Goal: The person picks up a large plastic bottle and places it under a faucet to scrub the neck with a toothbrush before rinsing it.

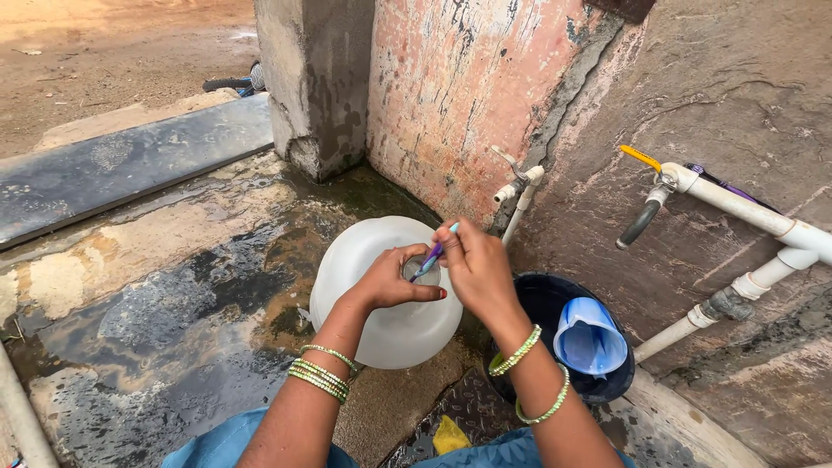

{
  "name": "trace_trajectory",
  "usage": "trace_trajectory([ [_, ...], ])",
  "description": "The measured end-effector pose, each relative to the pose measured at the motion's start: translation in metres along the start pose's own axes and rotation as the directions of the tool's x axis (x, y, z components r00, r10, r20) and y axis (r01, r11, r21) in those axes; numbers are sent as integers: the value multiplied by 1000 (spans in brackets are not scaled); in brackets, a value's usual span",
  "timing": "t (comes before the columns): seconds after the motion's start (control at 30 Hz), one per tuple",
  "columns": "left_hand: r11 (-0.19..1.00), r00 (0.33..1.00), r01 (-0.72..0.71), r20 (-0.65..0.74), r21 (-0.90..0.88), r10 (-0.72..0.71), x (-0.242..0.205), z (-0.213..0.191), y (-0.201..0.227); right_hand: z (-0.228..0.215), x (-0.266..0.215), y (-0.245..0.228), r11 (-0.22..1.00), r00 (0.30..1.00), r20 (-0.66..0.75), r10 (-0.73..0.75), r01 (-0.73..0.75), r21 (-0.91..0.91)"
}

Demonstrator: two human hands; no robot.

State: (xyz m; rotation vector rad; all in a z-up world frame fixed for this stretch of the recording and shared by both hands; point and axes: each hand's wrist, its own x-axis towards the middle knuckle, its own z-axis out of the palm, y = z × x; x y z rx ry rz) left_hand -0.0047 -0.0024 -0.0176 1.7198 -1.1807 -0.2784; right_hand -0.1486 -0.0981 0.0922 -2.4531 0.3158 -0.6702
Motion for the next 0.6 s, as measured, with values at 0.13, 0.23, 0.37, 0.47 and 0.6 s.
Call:
trace_trajectory([
  [0.13, 990, 987, 136, 77, 39, -139, -2, -5, 14, -28, -2, -14, 973, 995, -104, -7, 31, 230],
  [0.23, 999, 999, 31, 17, 27, -31, 1, 1, 1, -8, -2, -1, 972, 994, -100, -51, 72, 222],
  [0.37, 996, 996, 80, 53, -30, -78, 2, 8, 0, 22, -1, 14, 992, 993, 26, -113, 114, -51],
  [0.47, 996, 996, 55, 67, -64, -51, -3, 2, 22, -15, -2, -12, 989, 1000, -6, -25, 26, 143],
  [0.6, 995, 991, 91, 99, -37, -87, -2, 4, 21, -35, -3, -19, 981, 988, -122, -95, 114, 157],
])
